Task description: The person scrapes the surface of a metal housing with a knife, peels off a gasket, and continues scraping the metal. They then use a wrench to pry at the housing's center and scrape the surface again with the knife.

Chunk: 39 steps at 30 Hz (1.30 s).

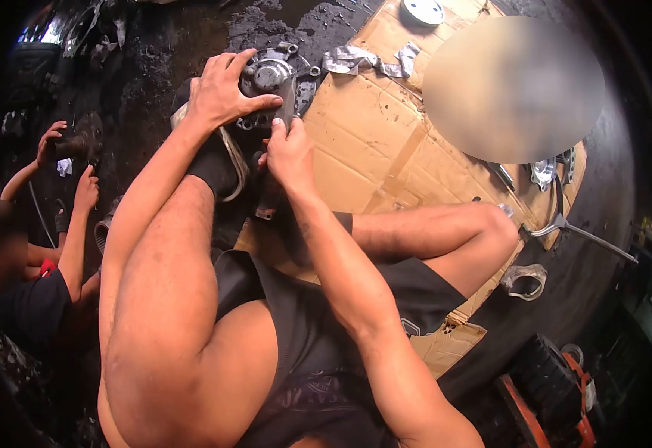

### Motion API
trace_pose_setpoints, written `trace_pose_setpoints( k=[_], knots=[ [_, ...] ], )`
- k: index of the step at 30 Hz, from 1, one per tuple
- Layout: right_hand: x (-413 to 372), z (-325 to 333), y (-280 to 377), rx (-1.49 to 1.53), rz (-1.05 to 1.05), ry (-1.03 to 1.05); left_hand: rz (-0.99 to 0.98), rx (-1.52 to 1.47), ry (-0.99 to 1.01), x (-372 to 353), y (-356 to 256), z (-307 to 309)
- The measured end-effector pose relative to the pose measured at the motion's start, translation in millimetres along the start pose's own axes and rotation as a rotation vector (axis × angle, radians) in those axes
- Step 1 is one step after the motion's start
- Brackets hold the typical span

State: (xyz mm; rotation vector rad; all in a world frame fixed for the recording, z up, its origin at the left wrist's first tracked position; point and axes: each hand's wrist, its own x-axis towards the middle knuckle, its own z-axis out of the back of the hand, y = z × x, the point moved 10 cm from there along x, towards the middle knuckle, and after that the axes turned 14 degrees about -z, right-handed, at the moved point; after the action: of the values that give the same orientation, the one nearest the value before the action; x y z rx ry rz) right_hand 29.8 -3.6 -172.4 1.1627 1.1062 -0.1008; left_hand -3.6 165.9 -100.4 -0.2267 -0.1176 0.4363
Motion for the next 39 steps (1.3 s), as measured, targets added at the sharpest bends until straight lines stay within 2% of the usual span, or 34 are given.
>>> trace_pose_setpoints(
  k=[5,8,10,12,13,14,16,20,23,28,30,39],
  knots=[
    [-9.0,15.6,-0.1,0.032,-0.158,0.065,0.017,0.017,0.021,-0.7,-2.4,7.3],
    [-11.4,40.2,4.6,-0.142,-0.186,0.120,-0.026,-0.073,0.010,-4.5,3.4,4.2],
    [-12.5,60.4,32.2,-0.509,0.054,0.025,-0.087,-0.064,-0.008,-5.1,4.6,3.6],
    [-12.2,68.1,64.6,-0.873,0.423,-0.019,-0.065,-0.069,-0.004,-6.6,10.2,-2.0],
    [-17.1,67.7,79.7,-1.010,0.518,-0.059,-0.071,-0.054,0.003,-6.7,9.2,-1.9],
    [-12.4,71.4,87.5,-1.030,0.524,-0.045,-0.080,-0.036,0.007,-6.4,7.8,-0.7],
    [-18.1,57.1,111.9,-1.325,0.854,-0.074,-0.034,-0.043,0.024,-7.4,10.0,0.4],
    [-11.7,37.1,138.5,-1.557,1.082,-0.053,-0.019,-0.057,0.058,-8.3,9.9,-1.5],
    [-9.9,24.8,151.1,-1.592,1.223,-0.010,-0.022,-0.074,0.052,-9.3,10.4,-2.6],
    [1.8,15.7,154.7,-1.660,1.339,0.068,-0.031,-0.064,0.016,-9.9,11.4,-3.5],
    [-2.3,16.2,158.5,-1.680,1.387,0.028,-0.031,-0.058,0.012,-9.9,10.9,-3.8],
    [0.8,18.9,155.2,-1.690,1.417,0.047,-0.037,-0.045,0.016,-10.5,8.4,-5.7]
  ],
)
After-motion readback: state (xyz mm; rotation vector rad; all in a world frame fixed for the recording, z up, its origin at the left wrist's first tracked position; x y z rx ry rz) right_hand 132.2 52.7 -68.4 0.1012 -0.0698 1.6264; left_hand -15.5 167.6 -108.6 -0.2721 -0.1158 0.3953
